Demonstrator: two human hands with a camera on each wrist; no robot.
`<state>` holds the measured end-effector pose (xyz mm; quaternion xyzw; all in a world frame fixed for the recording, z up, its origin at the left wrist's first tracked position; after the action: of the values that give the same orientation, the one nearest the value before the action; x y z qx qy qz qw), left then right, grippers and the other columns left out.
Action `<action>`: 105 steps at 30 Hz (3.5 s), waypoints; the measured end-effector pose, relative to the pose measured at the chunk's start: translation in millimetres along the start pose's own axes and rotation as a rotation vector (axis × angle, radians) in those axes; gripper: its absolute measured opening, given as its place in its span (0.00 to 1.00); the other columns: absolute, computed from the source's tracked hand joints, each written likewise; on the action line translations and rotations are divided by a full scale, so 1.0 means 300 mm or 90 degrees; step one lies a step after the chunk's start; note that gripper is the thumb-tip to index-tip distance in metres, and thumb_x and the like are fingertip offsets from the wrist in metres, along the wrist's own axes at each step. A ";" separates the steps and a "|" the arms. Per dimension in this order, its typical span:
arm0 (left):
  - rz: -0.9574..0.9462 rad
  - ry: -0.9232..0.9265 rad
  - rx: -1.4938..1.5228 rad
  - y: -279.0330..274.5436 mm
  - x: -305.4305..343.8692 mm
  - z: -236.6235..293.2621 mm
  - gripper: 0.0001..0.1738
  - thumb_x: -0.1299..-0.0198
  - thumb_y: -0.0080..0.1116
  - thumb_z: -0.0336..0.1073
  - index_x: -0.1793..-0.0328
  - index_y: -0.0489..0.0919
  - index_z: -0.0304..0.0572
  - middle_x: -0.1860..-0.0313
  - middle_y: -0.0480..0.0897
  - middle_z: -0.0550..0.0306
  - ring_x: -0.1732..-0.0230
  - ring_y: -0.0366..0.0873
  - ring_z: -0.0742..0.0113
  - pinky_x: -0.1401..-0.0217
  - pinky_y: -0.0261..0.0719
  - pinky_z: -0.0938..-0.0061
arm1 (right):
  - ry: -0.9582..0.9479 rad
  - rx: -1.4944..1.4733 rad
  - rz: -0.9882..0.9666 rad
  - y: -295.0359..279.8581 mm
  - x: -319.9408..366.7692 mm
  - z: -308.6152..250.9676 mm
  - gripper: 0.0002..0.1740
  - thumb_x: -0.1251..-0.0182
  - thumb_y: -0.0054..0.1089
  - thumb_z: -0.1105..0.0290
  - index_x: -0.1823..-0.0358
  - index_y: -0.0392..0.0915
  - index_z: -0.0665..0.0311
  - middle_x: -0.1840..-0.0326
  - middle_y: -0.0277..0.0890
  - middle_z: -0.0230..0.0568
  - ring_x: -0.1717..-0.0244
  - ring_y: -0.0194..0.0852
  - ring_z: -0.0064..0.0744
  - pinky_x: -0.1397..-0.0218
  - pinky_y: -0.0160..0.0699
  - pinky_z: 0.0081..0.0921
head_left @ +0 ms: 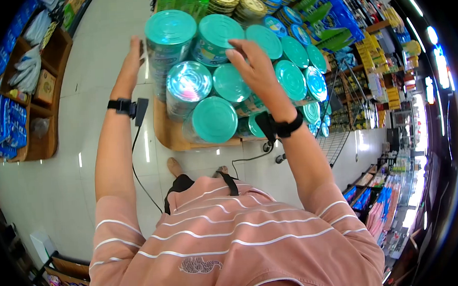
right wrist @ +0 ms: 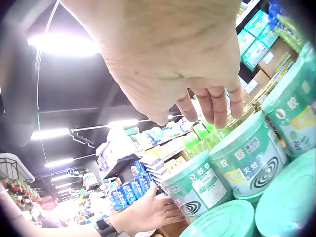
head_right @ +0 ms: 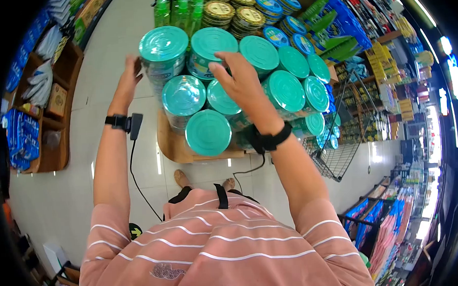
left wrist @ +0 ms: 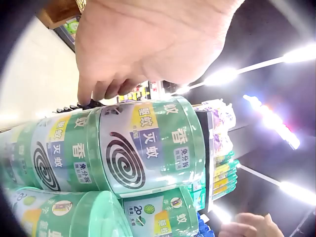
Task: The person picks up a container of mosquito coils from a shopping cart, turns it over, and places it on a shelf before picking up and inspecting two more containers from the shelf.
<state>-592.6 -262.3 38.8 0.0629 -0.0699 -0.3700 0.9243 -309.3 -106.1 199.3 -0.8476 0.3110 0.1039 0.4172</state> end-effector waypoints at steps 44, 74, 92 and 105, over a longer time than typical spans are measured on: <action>-0.850 -0.253 -0.390 2.367 1.025 -0.286 0.30 0.23 0.50 0.53 0.28 0.71 0.35 0.42 0.82 0.52 0.43 0.82 0.64 0.44 0.78 0.71 | 0.666 -0.461 0.342 -1.468 1.793 0.928 0.24 0.24 0.55 0.55 0.42 0.76 0.69 0.56 0.85 0.41 0.59 0.85 0.28 0.54 0.84 0.25; -0.575 -0.343 -0.487 3.990 0.061 -1.293 0.45 0.25 0.45 0.62 0.15 0.52 0.36 0.16 0.54 0.41 0.19 0.57 0.37 0.22 0.64 0.50 | 0.817 -0.707 0.510 -1.889 1.744 2.595 0.43 0.25 0.54 0.45 0.24 0.56 0.73 0.23 0.57 0.58 0.28 0.64 0.59 0.32 0.75 0.53; -0.477 -0.193 -0.376 4.089 -0.080 -1.750 0.32 0.22 0.36 0.56 0.39 0.78 0.33 0.43 0.81 0.45 0.42 0.74 0.53 0.37 0.68 0.64 | 0.824 -0.724 0.550 -1.743 1.714 3.103 0.61 0.36 0.58 0.33 0.15 0.40 0.65 0.16 0.49 0.56 0.19 0.52 0.56 0.22 0.57 0.54; -0.413 0.065 -0.317 4.087 0.221 -0.991 0.36 0.20 0.36 0.57 0.26 0.70 0.30 0.30 0.73 0.39 0.34 0.74 0.53 0.29 0.69 0.61 | 0.493 -1.074 0.632 -2.055 1.610 2.767 0.39 0.26 0.53 0.39 0.24 0.64 0.56 0.23 0.65 0.48 0.26 0.64 0.55 0.30 0.69 0.62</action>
<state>335.0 591.8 -42.0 -0.1256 0.0913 -0.6443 0.7489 517.5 604.3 -138.1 -0.6157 0.5624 0.1681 -0.5258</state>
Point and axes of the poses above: each hand's wrist, its own x-axis away from the middle knuckle, its own y-axis out of the palm, z = x × y, the point moved 3 cm from there along -x, towards the middle knuckle
